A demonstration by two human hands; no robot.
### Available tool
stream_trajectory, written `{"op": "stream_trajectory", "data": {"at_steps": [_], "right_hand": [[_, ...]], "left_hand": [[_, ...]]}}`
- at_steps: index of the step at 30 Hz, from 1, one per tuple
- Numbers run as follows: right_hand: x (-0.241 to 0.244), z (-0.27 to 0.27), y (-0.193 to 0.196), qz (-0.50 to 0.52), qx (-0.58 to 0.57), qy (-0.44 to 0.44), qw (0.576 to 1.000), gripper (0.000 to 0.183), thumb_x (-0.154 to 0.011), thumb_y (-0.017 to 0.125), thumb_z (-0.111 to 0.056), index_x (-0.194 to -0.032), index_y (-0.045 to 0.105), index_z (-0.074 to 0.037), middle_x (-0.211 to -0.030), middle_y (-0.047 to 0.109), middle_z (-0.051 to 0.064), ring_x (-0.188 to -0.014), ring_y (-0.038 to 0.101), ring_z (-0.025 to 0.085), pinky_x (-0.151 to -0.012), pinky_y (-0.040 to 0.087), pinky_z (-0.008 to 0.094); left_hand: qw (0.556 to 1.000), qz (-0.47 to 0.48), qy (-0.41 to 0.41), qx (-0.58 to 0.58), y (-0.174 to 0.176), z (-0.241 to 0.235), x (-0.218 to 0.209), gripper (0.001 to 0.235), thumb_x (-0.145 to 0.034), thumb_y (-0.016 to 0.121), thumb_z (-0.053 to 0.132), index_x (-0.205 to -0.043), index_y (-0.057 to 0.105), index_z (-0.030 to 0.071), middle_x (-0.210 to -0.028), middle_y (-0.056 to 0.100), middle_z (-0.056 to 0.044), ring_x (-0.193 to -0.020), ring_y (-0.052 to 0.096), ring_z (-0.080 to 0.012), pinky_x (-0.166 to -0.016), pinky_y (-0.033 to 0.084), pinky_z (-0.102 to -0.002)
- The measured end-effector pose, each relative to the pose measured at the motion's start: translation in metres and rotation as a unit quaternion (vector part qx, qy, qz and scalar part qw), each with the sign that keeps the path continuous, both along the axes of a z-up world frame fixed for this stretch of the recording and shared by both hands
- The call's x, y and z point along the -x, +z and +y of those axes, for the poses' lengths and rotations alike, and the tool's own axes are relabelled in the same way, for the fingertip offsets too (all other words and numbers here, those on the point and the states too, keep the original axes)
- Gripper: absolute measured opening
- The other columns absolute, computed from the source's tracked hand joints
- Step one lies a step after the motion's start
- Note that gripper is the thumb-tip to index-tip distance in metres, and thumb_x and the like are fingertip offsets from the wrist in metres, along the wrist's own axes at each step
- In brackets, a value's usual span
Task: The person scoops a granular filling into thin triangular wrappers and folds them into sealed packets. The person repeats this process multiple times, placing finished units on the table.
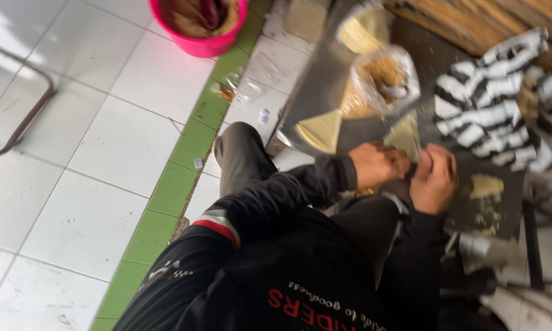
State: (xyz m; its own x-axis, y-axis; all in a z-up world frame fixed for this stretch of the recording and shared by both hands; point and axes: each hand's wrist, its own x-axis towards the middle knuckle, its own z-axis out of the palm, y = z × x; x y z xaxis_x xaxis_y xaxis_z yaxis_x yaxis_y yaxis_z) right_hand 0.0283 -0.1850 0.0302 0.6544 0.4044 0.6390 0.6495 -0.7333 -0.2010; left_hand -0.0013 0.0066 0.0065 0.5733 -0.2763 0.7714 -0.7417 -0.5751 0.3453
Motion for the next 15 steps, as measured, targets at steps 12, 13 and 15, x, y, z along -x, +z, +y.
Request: {"op": "stream_trajectory", "data": {"at_steps": [12,13,15], "right_hand": [[0.008,0.002,0.013,0.043,-0.050,-0.061,0.996,0.006,-0.106,0.073,-0.006,-0.111,0.070,-0.006,-0.103,0.070,0.012,-0.094,0.069,0.034,-0.082,0.055,0.043],[0.009,0.001,0.014,0.040,-0.052,-0.049,0.997,0.010,-0.105,0.068,-0.003,-0.114,0.069,-0.005,-0.107,0.070,0.014,-0.097,0.069,0.035,-0.084,0.055,0.043],[0.010,0.000,0.018,0.033,-0.057,-0.023,0.998,0.021,-0.101,0.059,0.002,-0.119,0.069,-0.004,-0.115,0.069,0.016,-0.104,0.069,0.036,-0.088,0.056,0.042]], "left_hand": [[0.998,0.011,-0.044,-0.038,0.030,0.009,0.011,0.027,-0.096,0.075,0.031,-0.094,0.069,0.005,-0.096,0.069,-0.008,-0.090,0.069,-0.0261,-0.082,0.054,-0.039],[0.999,0.011,-0.029,-0.040,0.032,0.010,0.010,0.025,-0.096,0.075,0.029,-0.096,0.070,0.005,-0.098,0.069,-0.008,-0.092,0.068,-0.0260,-0.083,0.054,-0.038],[0.998,0.039,-0.014,-0.051,0.034,0.014,0.012,0.019,-0.096,0.076,0.025,-0.100,0.072,0.007,-0.104,0.069,-0.006,-0.099,0.065,-0.0250,-0.086,0.051,-0.039]]}}
